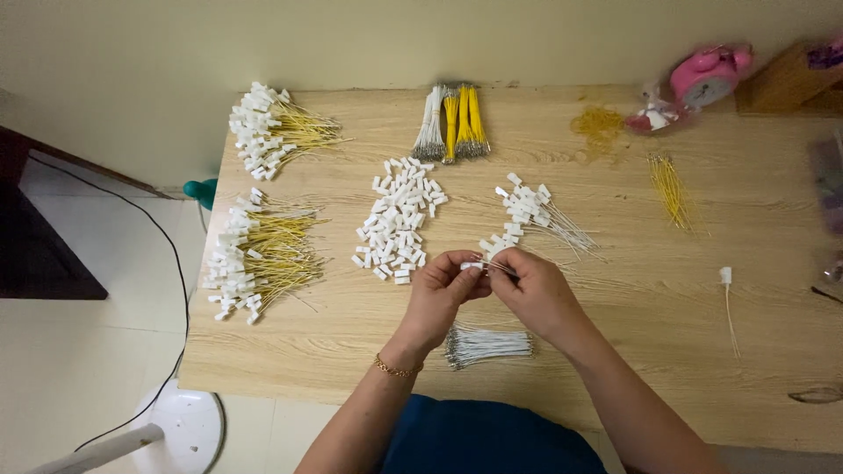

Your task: Assemble small wire connectors by inserting metal pins into plastic housings.

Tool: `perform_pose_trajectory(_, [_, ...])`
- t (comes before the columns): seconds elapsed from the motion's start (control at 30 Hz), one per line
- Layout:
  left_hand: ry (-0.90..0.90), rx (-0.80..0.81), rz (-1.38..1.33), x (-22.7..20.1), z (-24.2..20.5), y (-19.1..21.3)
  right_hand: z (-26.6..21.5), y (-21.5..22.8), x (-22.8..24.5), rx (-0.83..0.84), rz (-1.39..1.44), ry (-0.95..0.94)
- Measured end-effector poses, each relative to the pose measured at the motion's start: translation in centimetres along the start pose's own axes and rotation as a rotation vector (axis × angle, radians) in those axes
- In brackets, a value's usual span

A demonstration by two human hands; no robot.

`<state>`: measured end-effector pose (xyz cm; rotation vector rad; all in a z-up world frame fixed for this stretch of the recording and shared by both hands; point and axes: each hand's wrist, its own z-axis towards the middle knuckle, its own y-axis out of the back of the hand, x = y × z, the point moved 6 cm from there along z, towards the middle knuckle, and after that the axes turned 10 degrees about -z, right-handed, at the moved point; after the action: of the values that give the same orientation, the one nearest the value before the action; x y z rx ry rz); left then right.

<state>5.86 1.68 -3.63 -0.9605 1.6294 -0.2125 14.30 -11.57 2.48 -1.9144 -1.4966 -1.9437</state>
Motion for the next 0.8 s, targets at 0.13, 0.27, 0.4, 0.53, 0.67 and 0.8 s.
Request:
perform_pose_trajectory(0.13, [0.019,-0.057,0.03,1.5,-0.3,-0.1,0.2,-0.6,-1.5,0.017,-0.107,0.012])
perform_pose_trajectory(0.27, [0.063,-0.096,0.031,5.8,0.3,2.4,0.6,-2.4,-4.7,0.081,-0.132,-0.044])
perform_pose_trajectory(0.4, [0.145,-0.11,0.32,5.9,1.5,4.6,1.0,-5.4,-8.6,0.072,-0.153,-0.032])
perform_pose_trajectory(0.53, [-0.14,-0.223,1.259,3.7,5.2,10.2,2.3,-5.9,-11.3,0.025,-0.204,-0.033])
perform_pose_trajectory(0.67, [-0.228,-0.311,1.798,3.2,6.1,12.9,3.3,-5.2,-12.9,-0.071,-0.319,0.05])
perform_pose_trajectory(0.8, [-0.513,-0.341,1.892,4.6,6.8,14.5,3.3,-3.1,-11.0,-0.093,-0.287,0.028])
